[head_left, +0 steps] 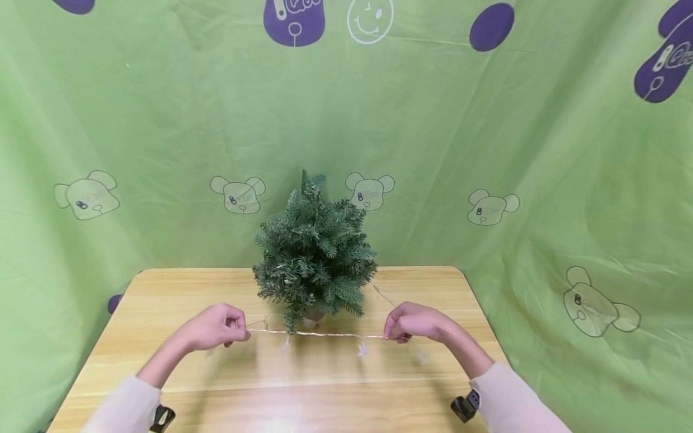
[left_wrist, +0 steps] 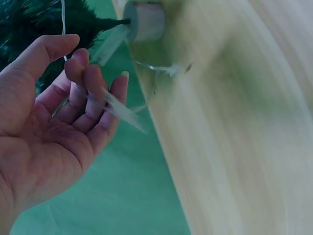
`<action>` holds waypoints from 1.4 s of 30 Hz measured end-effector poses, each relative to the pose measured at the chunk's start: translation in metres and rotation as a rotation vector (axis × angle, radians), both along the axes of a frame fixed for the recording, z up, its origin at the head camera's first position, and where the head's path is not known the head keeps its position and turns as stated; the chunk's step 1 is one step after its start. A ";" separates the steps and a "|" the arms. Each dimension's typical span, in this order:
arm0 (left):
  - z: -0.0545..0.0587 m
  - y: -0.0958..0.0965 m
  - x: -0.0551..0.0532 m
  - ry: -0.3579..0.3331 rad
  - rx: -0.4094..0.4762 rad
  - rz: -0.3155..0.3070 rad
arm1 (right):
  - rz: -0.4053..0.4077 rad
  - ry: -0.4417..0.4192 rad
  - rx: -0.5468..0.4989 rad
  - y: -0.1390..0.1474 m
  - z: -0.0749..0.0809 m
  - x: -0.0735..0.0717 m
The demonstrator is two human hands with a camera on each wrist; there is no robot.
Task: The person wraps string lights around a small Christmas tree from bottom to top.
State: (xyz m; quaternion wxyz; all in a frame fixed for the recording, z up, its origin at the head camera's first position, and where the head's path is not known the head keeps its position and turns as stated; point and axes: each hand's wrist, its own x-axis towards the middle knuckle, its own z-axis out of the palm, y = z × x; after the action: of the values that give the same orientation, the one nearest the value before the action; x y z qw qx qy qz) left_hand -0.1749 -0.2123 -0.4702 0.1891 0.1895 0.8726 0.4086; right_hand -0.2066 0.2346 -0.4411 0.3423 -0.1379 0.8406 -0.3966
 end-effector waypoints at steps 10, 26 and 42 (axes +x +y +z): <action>0.027 -0.020 0.002 -0.055 0.072 -0.062 | 0.080 -0.083 0.000 0.023 0.023 0.000; 0.036 -0.035 0.009 -0.145 0.104 -0.177 | 0.136 -0.106 0.024 0.038 0.044 0.000; 0.100 -0.046 0.006 -0.015 -0.025 -0.215 | 0.164 -0.034 0.098 0.040 0.085 -0.010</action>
State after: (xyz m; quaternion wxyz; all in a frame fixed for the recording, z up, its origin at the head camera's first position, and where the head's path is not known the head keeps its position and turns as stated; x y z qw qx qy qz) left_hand -0.1691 -0.2586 -0.3703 0.2409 0.2764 0.8509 0.3763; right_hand -0.2164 0.2744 -0.3557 0.3940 -0.1826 0.8389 -0.3281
